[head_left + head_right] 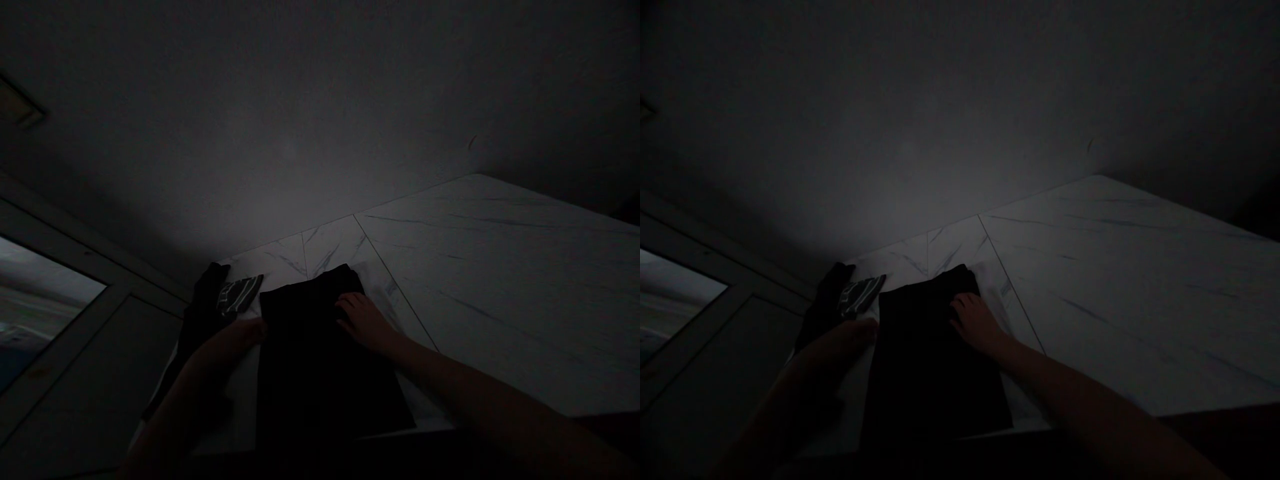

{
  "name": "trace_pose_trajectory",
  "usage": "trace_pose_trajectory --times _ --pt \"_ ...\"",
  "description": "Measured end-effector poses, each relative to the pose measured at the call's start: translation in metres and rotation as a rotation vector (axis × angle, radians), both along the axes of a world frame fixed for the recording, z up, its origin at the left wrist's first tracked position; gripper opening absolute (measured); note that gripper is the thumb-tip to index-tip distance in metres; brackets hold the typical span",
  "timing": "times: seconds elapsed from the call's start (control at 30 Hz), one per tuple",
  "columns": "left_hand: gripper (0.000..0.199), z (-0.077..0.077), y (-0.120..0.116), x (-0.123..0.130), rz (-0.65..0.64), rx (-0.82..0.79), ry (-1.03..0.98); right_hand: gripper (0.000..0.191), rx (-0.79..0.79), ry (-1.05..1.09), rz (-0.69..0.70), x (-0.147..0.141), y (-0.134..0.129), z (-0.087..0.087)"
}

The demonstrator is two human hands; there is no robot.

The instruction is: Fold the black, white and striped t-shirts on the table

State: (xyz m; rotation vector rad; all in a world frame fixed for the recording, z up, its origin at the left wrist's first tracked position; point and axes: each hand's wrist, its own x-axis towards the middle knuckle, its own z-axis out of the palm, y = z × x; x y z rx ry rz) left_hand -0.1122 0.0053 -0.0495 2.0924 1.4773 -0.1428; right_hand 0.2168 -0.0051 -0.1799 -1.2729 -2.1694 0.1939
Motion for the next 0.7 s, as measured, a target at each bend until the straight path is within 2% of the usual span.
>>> trace_pose_trajectory --times 0.07,0.17,0.23,0.3,0.4,0.53,0.63,0.7 --pt "0.028 -0.004 0.030 0.029 -0.048 0.151 -0.024 0.029 -0.008 -0.010 -0.004 0.000 0.000 0.002" --pt "0.029 -0.024 0.070 0.066 -0.074 0.423 -0.047 0.029 -0.008 -0.013 -0.002 0.000 -0.001 0.005" --pt "0.032 -0.040 0.090 0.083 -0.086 0.505 -0.055 0.029 -0.004 -0.007 -0.002 0.000 -0.001 0.005" --pt "0.028 -0.053 0.101 0.094 -0.111 0.503 -0.060 0.030 -0.002 -0.005 -0.008 0.000 -0.001 0.005" --pt "0.014 -0.062 0.101 0.105 -0.126 0.497 -0.074 0.029 -0.015 -0.018 -0.008 -0.001 -0.001 0.005" --pt "0.008 -0.058 0.079 0.109 -0.079 0.457 -0.094 0.027 -0.026 0.056 -0.020 0.001 0.002 0.007" --pt "0.014 -0.043 0.060 0.103 -0.003 0.386 -0.126 0.036 0.053 0.189 -0.168 0.006 0.008 0.009" --pt "0.020 -0.024 0.049 0.093 -0.010 0.320 -0.146 0.044 0.097 0.229 -0.271 0.011 0.014 0.006"
